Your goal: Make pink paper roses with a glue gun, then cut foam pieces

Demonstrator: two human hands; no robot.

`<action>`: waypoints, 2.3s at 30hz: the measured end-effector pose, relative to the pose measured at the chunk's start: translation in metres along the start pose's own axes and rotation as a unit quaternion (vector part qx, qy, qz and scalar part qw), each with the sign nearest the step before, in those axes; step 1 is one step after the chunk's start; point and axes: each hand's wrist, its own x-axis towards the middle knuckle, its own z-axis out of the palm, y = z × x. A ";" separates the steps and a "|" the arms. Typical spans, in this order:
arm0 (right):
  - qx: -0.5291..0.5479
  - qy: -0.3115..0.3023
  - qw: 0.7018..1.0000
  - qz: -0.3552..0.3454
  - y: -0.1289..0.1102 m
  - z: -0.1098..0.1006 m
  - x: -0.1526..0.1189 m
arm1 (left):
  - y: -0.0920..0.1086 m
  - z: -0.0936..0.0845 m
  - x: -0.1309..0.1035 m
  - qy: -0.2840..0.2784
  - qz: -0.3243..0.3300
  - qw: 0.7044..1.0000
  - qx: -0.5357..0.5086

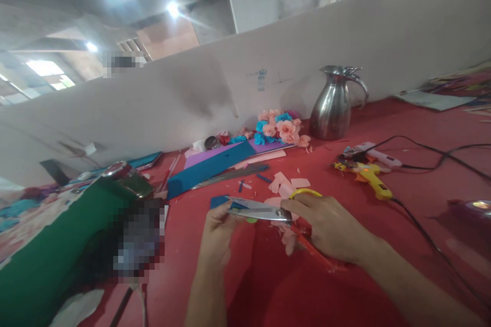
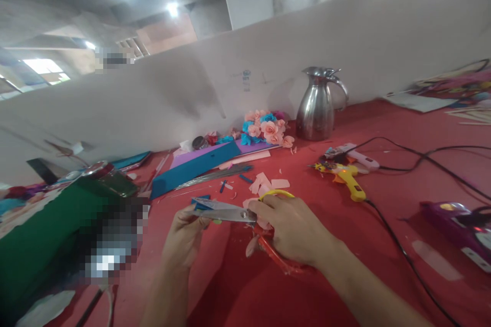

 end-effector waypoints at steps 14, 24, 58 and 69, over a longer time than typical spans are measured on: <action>0.014 -0.048 0.999 0.009 -0.003 -0.002 -0.001 | -0.006 0.001 0.000 0.009 -0.011 0.998 -0.056; -0.007 -0.049 0.999 0.012 0.002 0.001 -0.003 | -0.006 0.001 -0.001 0.010 -0.026 0.998 -0.061; 0.347 0.065 0.915 0.196 -0.001 0.035 0.031 | -0.025 0.027 0.004 0.046 -0.175 0.964 -0.196; 0.589 0.081 0.770 0.234 0.004 0.053 0.033 | -0.020 0.029 0.000 -0.079 -0.193 0.968 -0.139</action>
